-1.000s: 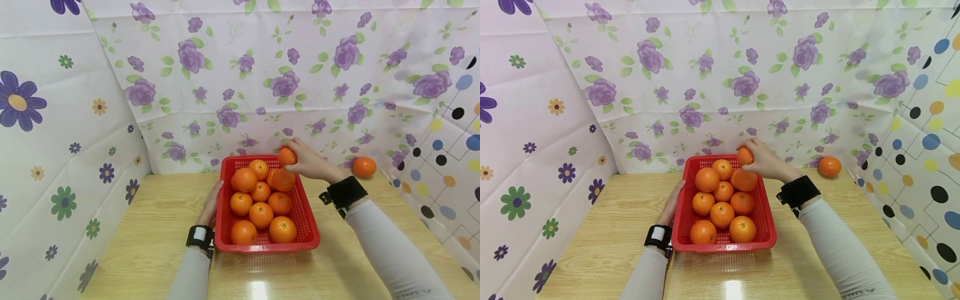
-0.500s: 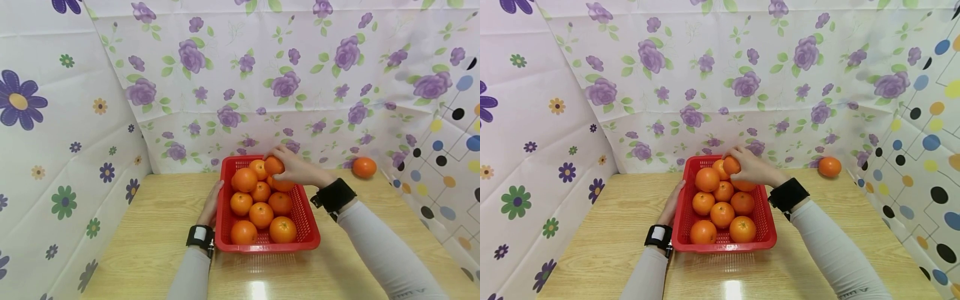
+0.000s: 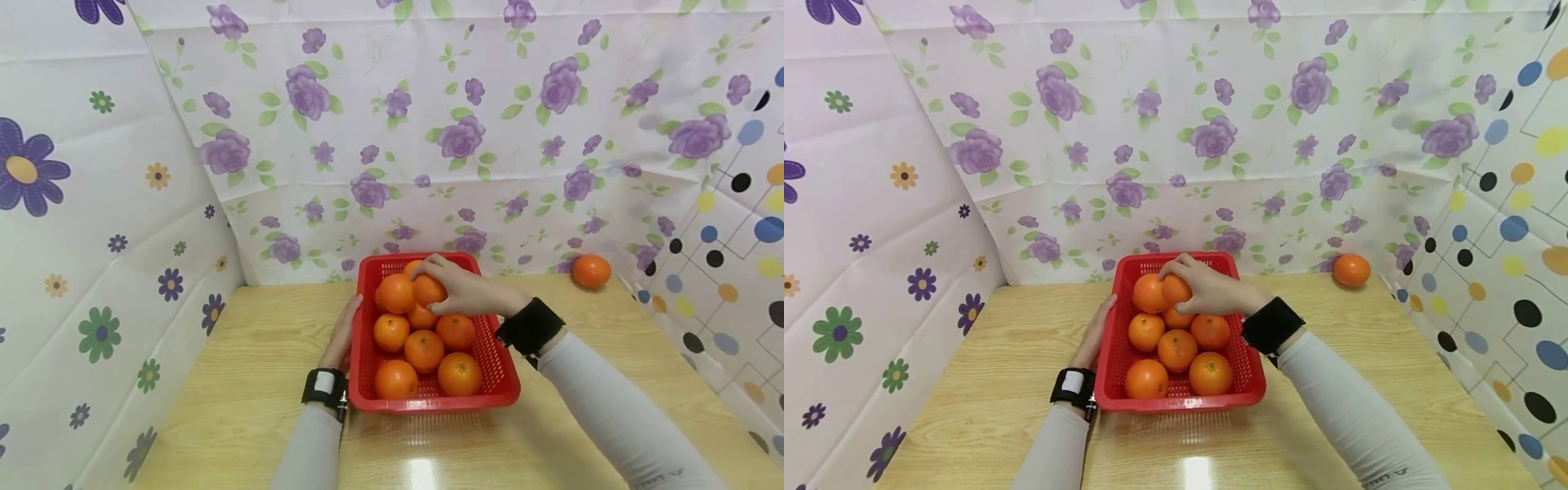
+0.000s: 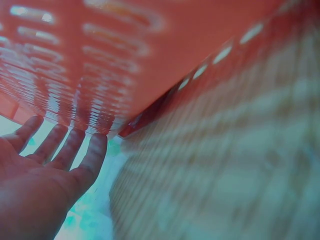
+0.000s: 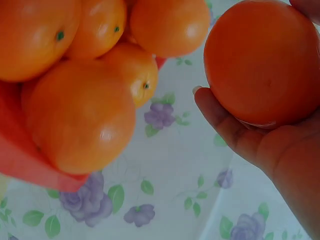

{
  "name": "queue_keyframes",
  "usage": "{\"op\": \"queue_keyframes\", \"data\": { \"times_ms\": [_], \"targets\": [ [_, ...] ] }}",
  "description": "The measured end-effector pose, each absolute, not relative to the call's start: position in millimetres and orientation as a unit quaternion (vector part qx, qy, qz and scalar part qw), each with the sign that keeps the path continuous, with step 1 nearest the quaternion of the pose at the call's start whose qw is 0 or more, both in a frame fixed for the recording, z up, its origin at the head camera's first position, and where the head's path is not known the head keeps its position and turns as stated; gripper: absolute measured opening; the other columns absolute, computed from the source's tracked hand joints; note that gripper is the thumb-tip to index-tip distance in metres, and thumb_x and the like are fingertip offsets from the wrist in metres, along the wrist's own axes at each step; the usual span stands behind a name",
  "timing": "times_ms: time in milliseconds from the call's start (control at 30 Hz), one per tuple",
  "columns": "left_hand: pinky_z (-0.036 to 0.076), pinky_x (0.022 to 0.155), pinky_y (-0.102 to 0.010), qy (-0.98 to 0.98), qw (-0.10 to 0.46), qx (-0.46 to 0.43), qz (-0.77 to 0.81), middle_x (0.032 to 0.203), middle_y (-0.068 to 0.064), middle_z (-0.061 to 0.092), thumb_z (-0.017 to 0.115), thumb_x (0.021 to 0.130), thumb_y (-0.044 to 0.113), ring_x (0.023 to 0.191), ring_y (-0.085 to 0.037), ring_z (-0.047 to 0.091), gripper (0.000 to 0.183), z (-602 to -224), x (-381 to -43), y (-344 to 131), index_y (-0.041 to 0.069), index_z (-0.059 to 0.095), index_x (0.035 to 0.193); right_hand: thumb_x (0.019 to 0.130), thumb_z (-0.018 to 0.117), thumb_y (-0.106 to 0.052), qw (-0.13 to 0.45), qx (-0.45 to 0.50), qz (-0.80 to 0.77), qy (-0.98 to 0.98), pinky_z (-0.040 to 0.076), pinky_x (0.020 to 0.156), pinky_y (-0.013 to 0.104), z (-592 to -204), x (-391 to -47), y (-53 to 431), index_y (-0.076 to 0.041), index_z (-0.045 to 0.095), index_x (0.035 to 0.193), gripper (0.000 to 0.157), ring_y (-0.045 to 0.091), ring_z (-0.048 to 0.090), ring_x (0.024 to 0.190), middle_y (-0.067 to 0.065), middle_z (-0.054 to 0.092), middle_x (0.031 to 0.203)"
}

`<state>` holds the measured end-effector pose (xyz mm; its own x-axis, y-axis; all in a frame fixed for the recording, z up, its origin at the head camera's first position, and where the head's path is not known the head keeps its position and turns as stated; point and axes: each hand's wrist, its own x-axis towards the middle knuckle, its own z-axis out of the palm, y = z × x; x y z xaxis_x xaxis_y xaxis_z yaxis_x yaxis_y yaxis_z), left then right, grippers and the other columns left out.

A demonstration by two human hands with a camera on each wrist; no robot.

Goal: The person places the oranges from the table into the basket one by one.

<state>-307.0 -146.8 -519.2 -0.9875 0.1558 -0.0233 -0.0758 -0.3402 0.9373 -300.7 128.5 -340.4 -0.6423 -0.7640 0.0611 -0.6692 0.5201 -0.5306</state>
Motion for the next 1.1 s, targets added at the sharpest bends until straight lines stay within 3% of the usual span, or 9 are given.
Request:
{"op": "queue_keyframes", "data": {
  "times_ms": [200, 433, 700, 900, 1100],
  "targets": [
    [0.037, 0.118, -0.052, 0.576, 0.068, 0.034, 0.814, 0.164, -0.005, 0.036, 0.051, 0.106, 0.056, 0.148, -0.027, 0.038, 0.071, -521.1, -309.2, -148.3, 0.023, 0.028, 0.164, 0.093, 0.074, -0.012, 0.098, -0.447, -0.25, 0.853, 0.051, 0.103, 0.04, -343.5, -294.1, 116.7, -0.014, 0.053, 0.139, 0.051, 0.024, 0.052, 0.119, 0.007, 0.041, 0.142],
    [0.035, 0.119, -0.051, 0.574, 0.068, 0.037, 0.815, 0.164, -0.006, 0.037, 0.049, 0.107, 0.053, 0.148, -0.027, 0.038, 0.068, -521.3, -311.8, -147.6, 0.023, 0.028, 0.164, 0.092, 0.074, -0.011, 0.096, -0.463, -0.236, 0.849, 0.052, 0.101, 0.036, -349.7, -287.2, 105.1, -0.015, 0.053, 0.138, 0.051, 0.021, 0.052, 0.118, 0.005, 0.041, 0.14],
    [0.042, 0.115, -0.047, 0.579, 0.073, 0.023, 0.812, 0.158, -0.003, 0.044, 0.05, 0.107, 0.054, 0.142, -0.025, 0.045, 0.063, -518.9, -311.0, -148.6, 0.026, 0.033, 0.161, 0.091, 0.074, -0.019, 0.113, -0.468, -0.198, 0.854, 0.05, 0.102, 0.026, -367.3, -277.5, 86.2, -0.026, 0.054, 0.135, 0.049, 0.01, 0.044, 0.123, -0.007, 0.042, 0.134],
    [0.051, 0.107, -0.041, 0.573, 0.079, 0.028, 0.815, 0.156, -0.005, 0.046, 0.05, 0.107, 0.055, 0.136, -0.025, 0.05, 0.063, -521.3, -310.6, -149.5, 0.027, 0.034, 0.161, 0.093, 0.072, -0.02, 0.111, -0.476, -0.152, 0.859, 0.051, 0.098, 0.023, -372.7, -271.5, 75.0, -0.02, 0.053, 0.142, 0.053, 0.012, 0.047, 0.118, -0.002, 0.044, 0.134],
    [0.053, 0.105, -0.044, 0.584, 0.073, 0.033, 0.808, 0.154, -0.006, 0.047, 0.049, 0.106, 0.058, 0.133, -0.026, 0.052, 0.064, -521.4, -309.1, -149.4, 0.026, 0.036, 0.16, 0.093, 0.074, -0.019, 0.121, -0.493, -0.14, 0.85, 0.051, 0.099, 0.025, -375.7, -269.0, 67.6, -0.016, 0.052, 0.144, 0.056, 0.017, 0.048, 0.118, 0.003, 0.043, 0.136]
  ]
}}
